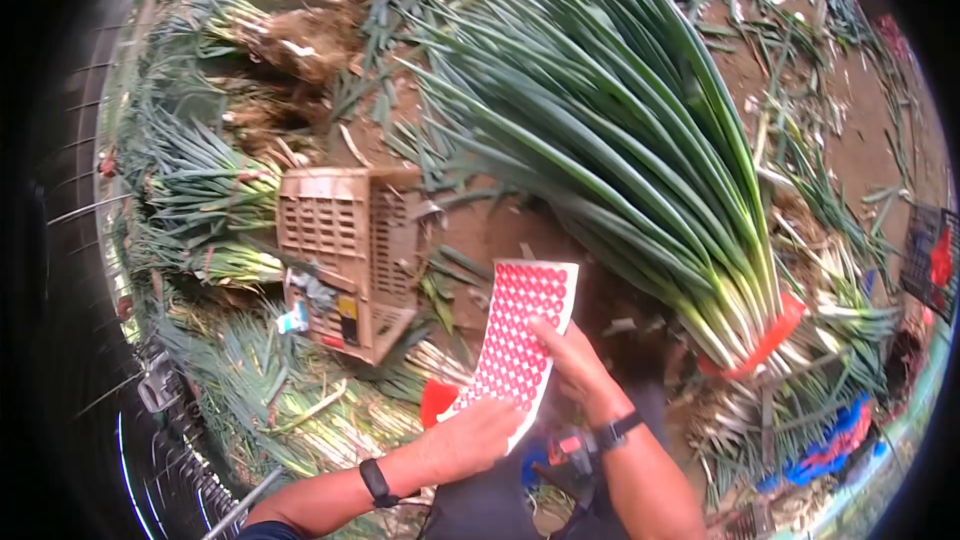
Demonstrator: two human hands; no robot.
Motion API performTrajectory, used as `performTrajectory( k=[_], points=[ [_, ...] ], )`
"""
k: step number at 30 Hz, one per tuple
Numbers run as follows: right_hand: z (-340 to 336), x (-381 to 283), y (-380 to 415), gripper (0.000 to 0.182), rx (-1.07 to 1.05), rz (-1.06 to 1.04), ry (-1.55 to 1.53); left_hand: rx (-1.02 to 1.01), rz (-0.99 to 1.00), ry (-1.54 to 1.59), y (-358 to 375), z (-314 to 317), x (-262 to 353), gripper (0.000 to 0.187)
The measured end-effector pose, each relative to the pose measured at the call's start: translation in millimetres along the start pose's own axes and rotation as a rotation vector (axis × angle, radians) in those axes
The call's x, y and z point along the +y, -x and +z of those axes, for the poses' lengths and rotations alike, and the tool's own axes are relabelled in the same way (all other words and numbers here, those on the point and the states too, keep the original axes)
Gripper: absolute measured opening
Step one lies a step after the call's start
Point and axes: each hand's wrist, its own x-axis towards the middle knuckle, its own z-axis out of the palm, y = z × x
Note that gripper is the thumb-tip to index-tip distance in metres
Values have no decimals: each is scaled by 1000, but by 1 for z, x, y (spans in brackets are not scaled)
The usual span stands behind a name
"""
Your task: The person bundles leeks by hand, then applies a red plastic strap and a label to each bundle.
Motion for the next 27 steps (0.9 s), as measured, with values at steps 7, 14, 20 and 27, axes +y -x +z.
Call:
performTrajectory(
  k=[7, 14, 20, 27],
  points=[
    [-62, -3, 62, 28, 150, -29, -110, -206, -147, 254, -20, 4, 40, 42],
    [-76, -54, 127, 39, -91, -133, -471, 317, -813, 473, -26, 12, -2, 104],
    [-109, -64, 135, 42, -180, -158, -687, -166, -876, 1369, -66, 16, 13, 60],
    [-161, -30, 152, 46, -182, -376, -815, -56, -968, 1418, -100, -7, 58, 37]
  ],
)
